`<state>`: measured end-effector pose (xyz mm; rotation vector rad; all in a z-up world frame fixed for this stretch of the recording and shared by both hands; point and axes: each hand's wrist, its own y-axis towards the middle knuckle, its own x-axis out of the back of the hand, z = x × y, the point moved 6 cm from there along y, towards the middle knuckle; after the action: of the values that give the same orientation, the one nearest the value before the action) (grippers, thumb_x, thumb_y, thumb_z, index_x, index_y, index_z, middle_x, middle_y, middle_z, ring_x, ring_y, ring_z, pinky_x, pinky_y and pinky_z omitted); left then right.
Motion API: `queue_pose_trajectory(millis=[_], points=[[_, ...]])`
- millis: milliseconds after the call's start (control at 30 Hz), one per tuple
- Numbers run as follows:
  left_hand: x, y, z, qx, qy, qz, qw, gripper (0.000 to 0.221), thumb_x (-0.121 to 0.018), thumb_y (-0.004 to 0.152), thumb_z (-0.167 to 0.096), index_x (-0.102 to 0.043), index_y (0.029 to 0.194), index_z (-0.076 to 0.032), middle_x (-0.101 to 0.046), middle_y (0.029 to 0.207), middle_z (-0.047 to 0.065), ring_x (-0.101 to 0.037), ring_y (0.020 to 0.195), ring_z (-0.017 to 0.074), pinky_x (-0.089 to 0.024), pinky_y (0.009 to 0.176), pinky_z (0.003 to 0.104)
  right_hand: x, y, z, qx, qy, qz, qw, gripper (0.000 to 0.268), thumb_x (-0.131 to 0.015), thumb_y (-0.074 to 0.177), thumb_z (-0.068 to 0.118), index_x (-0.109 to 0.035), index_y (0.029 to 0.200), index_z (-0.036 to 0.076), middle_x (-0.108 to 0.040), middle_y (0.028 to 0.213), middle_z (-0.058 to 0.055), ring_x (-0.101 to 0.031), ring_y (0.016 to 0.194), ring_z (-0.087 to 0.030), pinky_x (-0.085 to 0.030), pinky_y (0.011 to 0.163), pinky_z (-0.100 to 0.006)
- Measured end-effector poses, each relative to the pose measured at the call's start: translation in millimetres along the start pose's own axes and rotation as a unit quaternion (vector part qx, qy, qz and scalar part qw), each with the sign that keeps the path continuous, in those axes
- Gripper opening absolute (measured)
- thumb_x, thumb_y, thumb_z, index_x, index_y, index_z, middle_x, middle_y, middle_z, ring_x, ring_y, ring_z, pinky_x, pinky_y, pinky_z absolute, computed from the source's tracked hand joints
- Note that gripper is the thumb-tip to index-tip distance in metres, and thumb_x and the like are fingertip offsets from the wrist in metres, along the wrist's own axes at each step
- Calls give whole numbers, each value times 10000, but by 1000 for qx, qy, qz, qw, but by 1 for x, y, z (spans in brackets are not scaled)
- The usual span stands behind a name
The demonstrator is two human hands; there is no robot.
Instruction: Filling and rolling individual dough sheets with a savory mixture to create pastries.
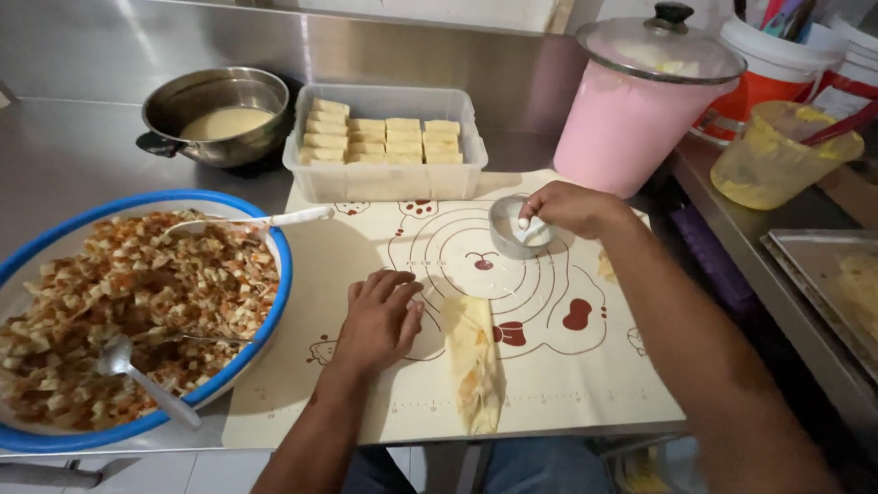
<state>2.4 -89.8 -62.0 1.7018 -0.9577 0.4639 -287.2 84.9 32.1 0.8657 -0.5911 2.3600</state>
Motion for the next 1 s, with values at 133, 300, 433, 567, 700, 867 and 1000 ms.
queue_pose_trajectory(millis=[133,300,433,567,700,867,1000], points=[[3,-2,-1,9,1,-10,1000,372,-465,1024,-385,-719,1204,-182,-683,1196,68,-570,1253,305,-457,937,480,-28,-45,11,86,6,38,996,415,-487,829,-67,-791,1102,3,-663,1036,-169,-574,1038,-283,-481,939,-419],[10,-2,-2,20,-63,-32,997,376,-484,1021,-339,-742,1211,-142,-705,1202,128,-582,1235,350,-486,927,482,-94,-121,47,29,-145,50,988,579,-424,849,-91,-606,1366,93,-602,1241,-192,-637,1108,-329,-530,966,-448],[14,1,-8,24,-52,-35,998,362,-486,1033,-342,-750,1169,-135,-707,1161,120,-611,1183,335,-510,894,464,-120,-112,11,90,-532,111,835,746,-473,970,-2,-377,1575,424,-457,1424,-103,-528,1194,-269,-424,1006,-434],[13,0,-7,24,-43,-28,998,362,-485,1030,-343,-752,1166,-140,-708,1157,118,-612,1181,327,-508,896,453,-115,-96,-3,104,-608,97,781,805,-585,971,66,-277,1615,438,-456,1444,-156,-527,1181,-295,-400,1011,-482],[19,-1,-9,30,-44,-28,998,356,-497,1027,-336,-753,1163,-129,-706,1153,129,-608,1184,345,-506,898,466,-119,-100,6,141,-587,113,789,763,-554,979,37,-341,1582,452,-488,1438,-178,-548,1200,-318,-407,986,-473],[17,1,-8,18,-46,-44,998,353,-500,1032,-348,-745,1149,-122,-702,1125,119,-620,1158,347,-522,870,472,-113,-110,47,110,-621,109,768,775,-493,1002,-2,-317,1601,457,-528,1357,-162,-568,1122,-275,-410,987,-478],[19,1,-6,26,-41,-55,997,333,-516,1028,-341,-748,1130,-126,-697,1121,107,-618,1164,338,-522,870,475,-128,-88,23,141,-621,100,765,778,-469,1011,-3,-299,1599,478,-540,1298,-152,-578,1078,-274,-428,976,-480]])
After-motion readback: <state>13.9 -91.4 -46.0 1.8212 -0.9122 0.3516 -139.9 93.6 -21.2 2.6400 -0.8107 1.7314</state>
